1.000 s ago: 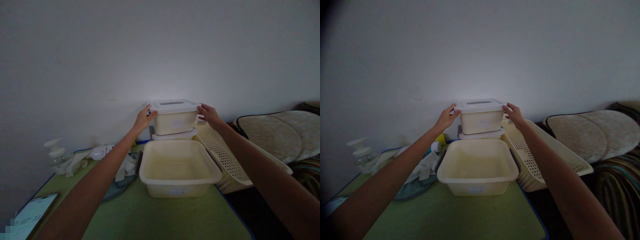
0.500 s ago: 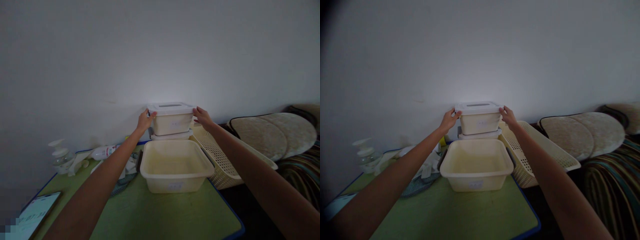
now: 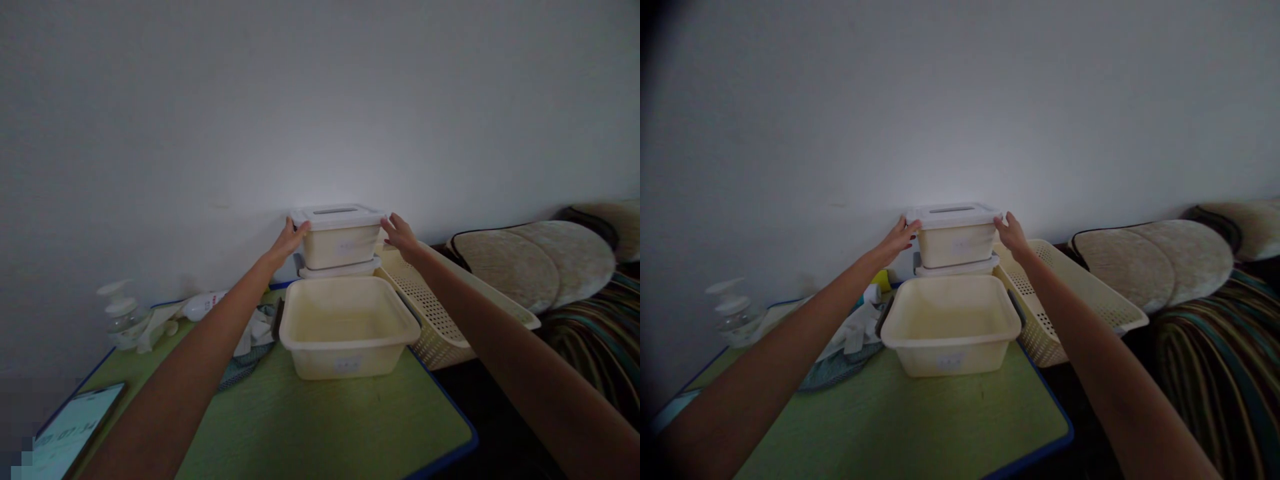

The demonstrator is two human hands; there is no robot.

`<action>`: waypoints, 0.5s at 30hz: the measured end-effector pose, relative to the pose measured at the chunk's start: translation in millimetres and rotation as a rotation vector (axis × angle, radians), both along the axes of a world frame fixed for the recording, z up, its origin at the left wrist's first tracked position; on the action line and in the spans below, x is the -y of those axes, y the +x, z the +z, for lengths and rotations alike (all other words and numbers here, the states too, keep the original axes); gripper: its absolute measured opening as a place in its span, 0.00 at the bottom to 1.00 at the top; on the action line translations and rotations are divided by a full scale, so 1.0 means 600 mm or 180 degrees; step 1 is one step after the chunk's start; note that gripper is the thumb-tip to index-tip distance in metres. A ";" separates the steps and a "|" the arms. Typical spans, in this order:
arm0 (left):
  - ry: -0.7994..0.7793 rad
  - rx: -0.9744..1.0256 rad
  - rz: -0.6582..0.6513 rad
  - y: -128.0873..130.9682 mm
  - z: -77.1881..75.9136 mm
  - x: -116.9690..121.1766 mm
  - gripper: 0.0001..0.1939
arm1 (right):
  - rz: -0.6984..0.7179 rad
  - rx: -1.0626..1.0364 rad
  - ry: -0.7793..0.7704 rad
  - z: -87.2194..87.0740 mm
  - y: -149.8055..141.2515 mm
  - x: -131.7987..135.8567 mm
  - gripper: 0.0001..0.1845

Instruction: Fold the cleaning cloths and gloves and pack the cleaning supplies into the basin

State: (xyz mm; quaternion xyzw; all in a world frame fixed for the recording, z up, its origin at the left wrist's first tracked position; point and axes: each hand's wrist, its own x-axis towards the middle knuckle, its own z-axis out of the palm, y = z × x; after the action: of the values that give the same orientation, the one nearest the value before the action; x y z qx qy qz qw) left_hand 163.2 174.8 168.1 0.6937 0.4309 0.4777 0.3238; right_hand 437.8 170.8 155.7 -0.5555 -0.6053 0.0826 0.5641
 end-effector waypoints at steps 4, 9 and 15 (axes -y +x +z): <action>-0.0069 -0.0036 0.0147 0.000 -0.002 0.009 0.35 | -0.0092 -0.0166 -0.0179 0.004 0.002 0.036 0.32; 0.0037 -0.0220 0.0323 -0.015 -0.021 0.027 0.39 | 0.0047 -0.0113 -0.0279 0.006 0.005 0.095 0.33; 0.0222 -0.0655 0.0153 -0.047 -0.070 0.066 0.42 | 0.0263 0.0169 -0.0443 -0.022 0.002 0.148 0.31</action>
State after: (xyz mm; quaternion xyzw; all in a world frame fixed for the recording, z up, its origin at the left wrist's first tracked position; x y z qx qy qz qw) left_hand 134.9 135.0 126.2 0.7394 0.4615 0.4263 0.2419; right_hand 439.0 82.1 142.4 -0.5700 -0.6352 0.1329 0.5040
